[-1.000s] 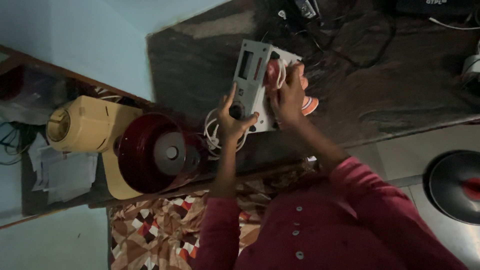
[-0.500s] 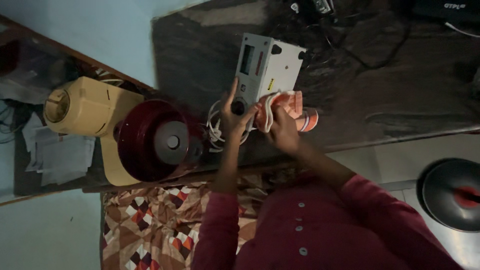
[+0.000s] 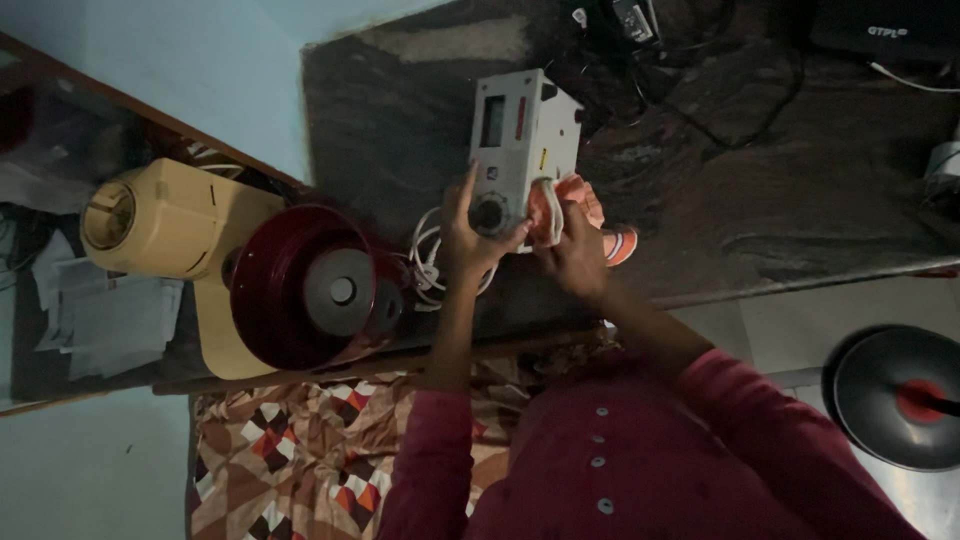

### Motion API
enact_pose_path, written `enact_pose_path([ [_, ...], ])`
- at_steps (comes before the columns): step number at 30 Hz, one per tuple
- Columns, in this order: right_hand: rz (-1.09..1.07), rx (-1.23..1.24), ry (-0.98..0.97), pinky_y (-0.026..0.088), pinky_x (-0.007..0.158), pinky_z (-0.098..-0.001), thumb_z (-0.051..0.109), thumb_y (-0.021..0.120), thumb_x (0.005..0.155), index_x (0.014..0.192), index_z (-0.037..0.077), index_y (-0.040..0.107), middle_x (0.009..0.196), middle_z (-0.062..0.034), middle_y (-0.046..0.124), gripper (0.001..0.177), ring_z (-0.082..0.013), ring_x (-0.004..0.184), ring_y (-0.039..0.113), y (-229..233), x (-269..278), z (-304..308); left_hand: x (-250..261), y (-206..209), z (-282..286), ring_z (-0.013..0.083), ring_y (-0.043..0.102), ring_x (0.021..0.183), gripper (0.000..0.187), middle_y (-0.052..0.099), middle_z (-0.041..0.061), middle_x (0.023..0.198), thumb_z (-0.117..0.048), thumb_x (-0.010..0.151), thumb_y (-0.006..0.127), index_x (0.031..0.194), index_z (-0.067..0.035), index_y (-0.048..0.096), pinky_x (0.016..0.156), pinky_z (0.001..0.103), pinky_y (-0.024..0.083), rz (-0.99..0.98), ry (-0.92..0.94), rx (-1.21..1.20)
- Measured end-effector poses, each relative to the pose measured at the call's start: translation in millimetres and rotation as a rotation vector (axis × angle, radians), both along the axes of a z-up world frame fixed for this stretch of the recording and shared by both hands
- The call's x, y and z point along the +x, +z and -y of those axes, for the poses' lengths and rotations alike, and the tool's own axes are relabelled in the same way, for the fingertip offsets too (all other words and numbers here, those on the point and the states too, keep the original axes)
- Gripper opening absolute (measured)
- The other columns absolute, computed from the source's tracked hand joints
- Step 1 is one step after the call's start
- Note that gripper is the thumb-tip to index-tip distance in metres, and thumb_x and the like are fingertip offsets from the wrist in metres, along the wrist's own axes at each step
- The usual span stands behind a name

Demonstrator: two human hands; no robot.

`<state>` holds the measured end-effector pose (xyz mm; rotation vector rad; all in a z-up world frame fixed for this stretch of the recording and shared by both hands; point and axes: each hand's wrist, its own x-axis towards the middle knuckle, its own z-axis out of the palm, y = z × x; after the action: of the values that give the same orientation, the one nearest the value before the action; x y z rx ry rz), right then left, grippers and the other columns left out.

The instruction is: The person wipes the exterior surfaces of an electronic device with a cloth, turning the object over to clean different sides.

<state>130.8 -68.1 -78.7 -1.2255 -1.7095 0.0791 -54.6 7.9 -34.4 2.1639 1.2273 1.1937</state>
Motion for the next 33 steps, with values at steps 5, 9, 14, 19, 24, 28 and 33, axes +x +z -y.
enact_pose_path([
  [5, -0.089, -0.042, 0.029, 0.055, 0.068, -0.0428, 0.014, 0.08, 0.092, 0.131, -0.004, 0.055, 0.112, -0.0196, 0.053, 0.05, -0.0338, 0.093, 0.063, -8, -3, -4, -1, 4, -6, 0.0254, 0.062, 0.104, 0.107, 0.059, 0.014, 0.12, -0.051, 0.067, 0.091, 0.155, -0.012, 0.045, 0.084, 0.043, 0.059, -0.066, -0.049, -0.026],
  [9, -0.069, 0.023, 0.018, 0.053, 0.069, -0.0458, 0.009, 0.079, 0.089, 0.132, -0.007, 0.056, 0.11, -0.022, 0.054, 0.051, -0.0381, 0.093, 0.062, -2, -3, 0, -1, 8, 0, 0.0275, 0.061, 0.106, 0.108, 0.058, 0.015, 0.12, -0.048, 0.067, 0.093, 0.156, -0.011, 0.043, 0.086, 0.045, 0.058, -0.082, -0.073, -0.009],
  [14, -0.09, 0.036, 0.03, 0.054, 0.07, -0.0459, 0.007, 0.078, 0.087, 0.128, -0.002, 0.057, 0.112, -0.0214, 0.053, 0.047, -0.0377, 0.093, 0.063, -1, -5, 2, 2, 17, 3, 0.0301, 0.063, 0.118, 0.108, 0.055, 0.018, 0.132, -0.049, 0.07, 0.092, 0.156, -0.012, 0.039, 0.091, 0.046, 0.06, -0.098, -0.065, -0.051],
  [19, -0.07, 0.037, 0.039, 0.055, 0.068, -0.0423, 0.005, 0.081, 0.084, 0.122, 0.001, 0.059, 0.112, -0.0194, 0.053, 0.044, -0.0329, 0.092, 0.063, -5, -7, -2, 2, 25, -7, 0.0305, 0.064, 0.117, 0.108, 0.053, 0.021, 0.135, -0.058, 0.066, 0.092, 0.146, -0.01, 0.037, 0.084, 0.044, 0.062, -0.164, -0.065, -0.198],
  [24, -0.072, 0.009, 0.088, 0.062, 0.075, -0.0397, 0.001, 0.077, 0.084, 0.118, 0.004, 0.065, 0.126, -0.0228, 0.053, 0.036, -0.0358, 0.103, 0.065, 3, -6, -5, 18, 42, -3, 0.0283, 0.07, 0.097, 0.112, 0.059, 0.02, 0.12, -0.062, 0.061, 0.092, 0.138, 0.001, 0.039, 0.069, 0.039, 0.065, -0.098, 0.037, -0.277],
  [28, -0.11, -0.044, 0.122, 0.063, 0.087, -0.0414, 0.004, 0.075, 0.087, 0.117, 0.004, 0.066, 0.133, -0.0206, 0.05, 0.032, -0.0347, 0.113, 0.064, 11, -6, -2, 37, 58, 1, 0.0216, 0.074, 0.078, 0.12, 0.068, 0.013, 0.101, -0.066, 0.051, 0.09, 0.134, 0.006, 0.041, 0.062, 0.037, 0.065, -0.013, 0.235, -0.516],
  [33, -0.019, 0.197, -0.113, 0.06, 0.086, -0.048, 0.002, 0.065, 0.089, 0.109, 0.007, 0.063, 0.132, -0.0266, 0.05, 0.021, -0.0458, 0.112, 0.062, 2, -9, 3, 47, 76, 12, 0.0193, 0.075, 0.083, 0.11, 0.072, 0.011, 0.103, -0.07, 0.055, 0.086, 0.132, 0.0, 0.052, 0.065, 0.035, 0.063, -0.052, 0.271, -0.563],
])
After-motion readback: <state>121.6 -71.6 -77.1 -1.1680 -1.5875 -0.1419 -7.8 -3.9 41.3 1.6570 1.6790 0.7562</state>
